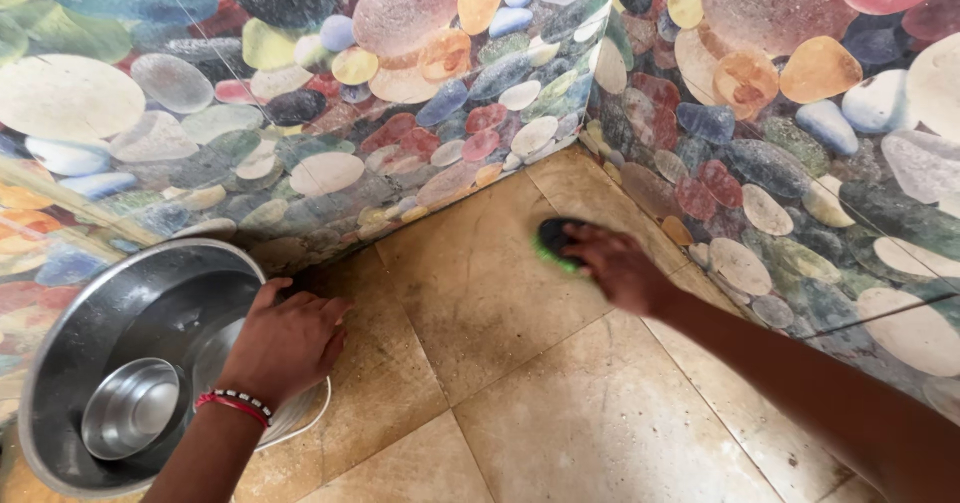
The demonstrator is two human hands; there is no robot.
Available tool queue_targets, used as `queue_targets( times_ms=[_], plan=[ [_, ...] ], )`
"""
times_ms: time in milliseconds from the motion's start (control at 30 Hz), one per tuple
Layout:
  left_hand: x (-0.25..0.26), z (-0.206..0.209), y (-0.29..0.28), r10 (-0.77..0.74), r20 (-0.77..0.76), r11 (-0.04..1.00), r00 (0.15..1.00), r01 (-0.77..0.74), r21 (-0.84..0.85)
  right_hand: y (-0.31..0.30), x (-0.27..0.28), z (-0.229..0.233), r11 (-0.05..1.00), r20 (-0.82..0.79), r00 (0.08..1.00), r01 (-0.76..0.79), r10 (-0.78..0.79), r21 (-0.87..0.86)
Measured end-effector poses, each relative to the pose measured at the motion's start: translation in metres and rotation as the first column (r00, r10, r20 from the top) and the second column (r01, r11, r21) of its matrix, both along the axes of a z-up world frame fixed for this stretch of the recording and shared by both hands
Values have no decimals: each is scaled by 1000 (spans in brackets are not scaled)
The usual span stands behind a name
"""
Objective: The person scrubs the floor tiles near a wall by hand using a scouring pad and water from a bucket.
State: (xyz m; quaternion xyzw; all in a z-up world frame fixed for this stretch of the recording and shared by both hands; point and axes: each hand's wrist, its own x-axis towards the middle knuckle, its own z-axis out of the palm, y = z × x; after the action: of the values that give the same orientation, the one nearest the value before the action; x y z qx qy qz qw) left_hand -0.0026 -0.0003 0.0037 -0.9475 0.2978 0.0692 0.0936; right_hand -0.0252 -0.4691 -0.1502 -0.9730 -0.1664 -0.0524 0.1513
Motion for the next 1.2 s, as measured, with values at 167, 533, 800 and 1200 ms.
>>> queue_targets(
  times_ms=[167, 533, 800, 1200],
  plan=[
    [1, -1, 0, -14, 15, 1000, 1000, 14, 11, -22, 25, -2, 970, 20, 972, 234, -233, -67],
    [3, -5, 2, -18, 32, 1000, 999, 17, 15, -22, -39, -3, 997, 2, 999, -41, 41, -60],
    [0, -1, -1, -21, 45, 997, 999, 18, 72, -27, 30, -3, 947, -48, 946, 321, -321, -14],
    [0, -1, -1, -23, 57, 998, 998, 20, 63, -45, -10, 9, 987, -26, 988, 154, -155, -47]
  ],
)
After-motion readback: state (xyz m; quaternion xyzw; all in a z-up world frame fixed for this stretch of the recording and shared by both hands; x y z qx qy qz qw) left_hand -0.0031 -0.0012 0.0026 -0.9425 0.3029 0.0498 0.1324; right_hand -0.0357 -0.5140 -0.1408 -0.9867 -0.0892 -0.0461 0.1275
